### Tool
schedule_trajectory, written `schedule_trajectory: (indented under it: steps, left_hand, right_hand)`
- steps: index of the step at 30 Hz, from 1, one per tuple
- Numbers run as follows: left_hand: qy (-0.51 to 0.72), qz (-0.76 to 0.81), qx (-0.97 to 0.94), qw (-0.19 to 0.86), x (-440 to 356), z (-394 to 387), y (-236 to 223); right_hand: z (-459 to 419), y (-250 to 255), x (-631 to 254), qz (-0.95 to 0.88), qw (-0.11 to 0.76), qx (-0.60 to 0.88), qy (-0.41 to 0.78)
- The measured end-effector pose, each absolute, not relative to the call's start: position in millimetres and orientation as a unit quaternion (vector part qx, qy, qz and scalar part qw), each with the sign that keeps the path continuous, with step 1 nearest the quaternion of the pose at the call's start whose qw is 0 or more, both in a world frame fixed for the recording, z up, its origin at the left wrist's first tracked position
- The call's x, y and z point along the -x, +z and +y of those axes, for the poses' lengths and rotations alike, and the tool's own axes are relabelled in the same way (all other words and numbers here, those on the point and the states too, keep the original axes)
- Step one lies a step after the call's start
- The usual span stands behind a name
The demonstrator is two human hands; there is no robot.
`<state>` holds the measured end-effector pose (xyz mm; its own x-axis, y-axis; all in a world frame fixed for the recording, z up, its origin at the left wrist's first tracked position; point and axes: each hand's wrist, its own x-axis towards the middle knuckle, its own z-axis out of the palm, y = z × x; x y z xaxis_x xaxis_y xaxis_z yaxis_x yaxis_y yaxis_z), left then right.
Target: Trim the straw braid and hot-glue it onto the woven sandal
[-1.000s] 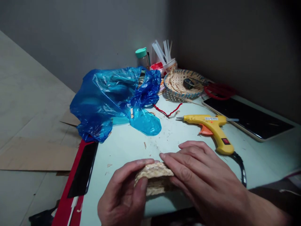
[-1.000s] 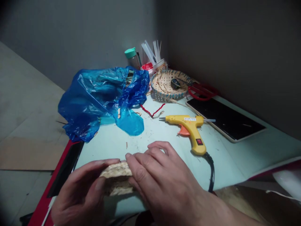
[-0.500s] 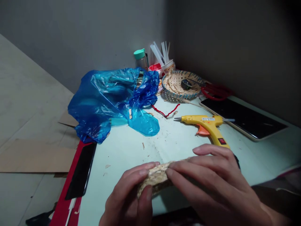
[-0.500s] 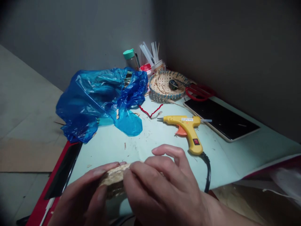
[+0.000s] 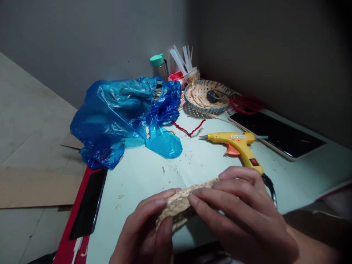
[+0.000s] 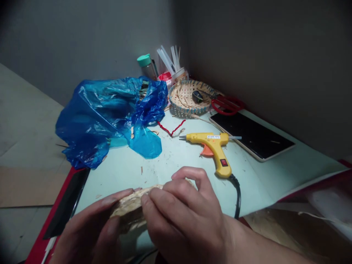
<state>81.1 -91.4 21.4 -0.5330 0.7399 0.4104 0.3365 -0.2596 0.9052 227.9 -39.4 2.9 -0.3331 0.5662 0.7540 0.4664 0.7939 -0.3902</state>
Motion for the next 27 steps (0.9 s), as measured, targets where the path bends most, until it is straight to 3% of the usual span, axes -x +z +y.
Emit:
schedule_trajectory:
  steps: [4,10,18,27]
  left_hand:
    - [0.662,0.625,-0.365,0.195,-83,-83,29]
    - [0.638,0.644,-0.256,0.337,-66,-70,38]
    - [0.607,0.61,-0.172,0.48,-47,-66,37]
    - [0.579,0.619,-0.178,0.5,-52,-55,36]
  right_hand:
    - [-25,5,-229,-0.832,0.489,0.257,0.055]
    - [-9,11,-242,-0.82,0.473,0.244,0.21]
    - [-7,14,-262,-0.823,0.433,0.269,0.249]
    - [5,18,-267,-0.896,0.34,0.25,0.136]
